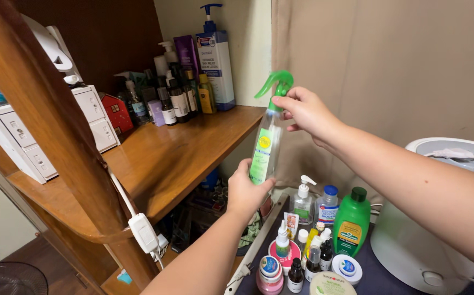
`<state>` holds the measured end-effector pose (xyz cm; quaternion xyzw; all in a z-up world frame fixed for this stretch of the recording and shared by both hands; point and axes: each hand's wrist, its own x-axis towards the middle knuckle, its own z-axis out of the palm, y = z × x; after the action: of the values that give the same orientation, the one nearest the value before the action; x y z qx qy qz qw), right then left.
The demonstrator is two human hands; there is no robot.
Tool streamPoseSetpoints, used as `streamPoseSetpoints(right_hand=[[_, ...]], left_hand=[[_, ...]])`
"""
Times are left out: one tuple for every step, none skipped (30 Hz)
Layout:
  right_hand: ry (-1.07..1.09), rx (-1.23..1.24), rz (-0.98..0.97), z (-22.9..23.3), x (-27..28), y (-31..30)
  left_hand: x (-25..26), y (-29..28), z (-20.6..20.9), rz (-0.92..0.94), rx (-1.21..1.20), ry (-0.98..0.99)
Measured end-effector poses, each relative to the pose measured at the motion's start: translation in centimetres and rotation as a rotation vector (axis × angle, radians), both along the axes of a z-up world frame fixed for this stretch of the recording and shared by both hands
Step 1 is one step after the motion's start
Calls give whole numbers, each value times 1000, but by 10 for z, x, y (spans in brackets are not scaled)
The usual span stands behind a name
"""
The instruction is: The person moves various personal care items from a wooden shelf to a lower surface. They handle a humidifier, several bottles, tubes, and jars, placing them one by one onto the surface below.
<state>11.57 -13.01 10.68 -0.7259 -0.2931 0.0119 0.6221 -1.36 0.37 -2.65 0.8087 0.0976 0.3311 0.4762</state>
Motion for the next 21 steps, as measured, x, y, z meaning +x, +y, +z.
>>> streamPoseSetpoints(right_hand=[[0, -6, -17, -2, -1, 2], [-1, -11, -34, -4, 0, 4], [0, -17, -50, -6, 1, 4], [-19, -24, -59, -8, 3, 5], [-39, -32, -65, -11, 5, 8], [-58, -40, -72, -13, 7, 9], [-72, -35, -43, -16, 10, 9], [-86, -30, -14, -20, 11, 10], [-100, -26, 16, -23, 13, 10], [-91, -33, 84, -25, 16, 10], [-81, -40, 154, -27, 20, 10], [-70, -48, 224, -29, 24, 11], [-58, -68, 217, -32, 28, 14], [-46, -87, 211, -36, 33, 17], [-33, -107, 206, -41, 39, 20], [-24, -110, 220, -49, 46, 23], [-15, -116, 238, -58, 52, 25], [-7, -121, 255, -69, 58, 29], [-3, -132, 265, -80, 66, 32], [0, -143, 275, -91, 74, 35], [5, -153, 282, -103, 83, 36]], left_hand=[[-1, 1, -3, 9, 17, 36], [-2, 1, -6, 19, 34, 71], [-3, 1, -9, 27, 47, 99], [-3, 1, -11, 35, 59, 127], [-4, 1, -13, 44, 71, 154], [-4, 1, -14, 53, 69, 196], [-4, 1, -15, 62, 68, 239], [-5, 1, -16, 71, 66, 282], [-5, 2, -17, 77, 79, 302], [-5, 2, -19, 84, 92, 321], [-5, 3, -21, 91, 104, 341], [-3, 5, -24, 97, 119, 363], [0, 7, -28, 101, 136, 386], [5, 9, -33, 106, 152, 409], [12, 12, -40, 76, 115, 394], [20, 16, -48, 47, 79, 378], [29, 21, -59, 20, 40, 362], [41, 26, -71, -15, -58, 309], [55, 32, -83, -52, -154, 256], [69, 39, -96, -89, -250, 203], [83, 46, -108, -142, -384, 184]])
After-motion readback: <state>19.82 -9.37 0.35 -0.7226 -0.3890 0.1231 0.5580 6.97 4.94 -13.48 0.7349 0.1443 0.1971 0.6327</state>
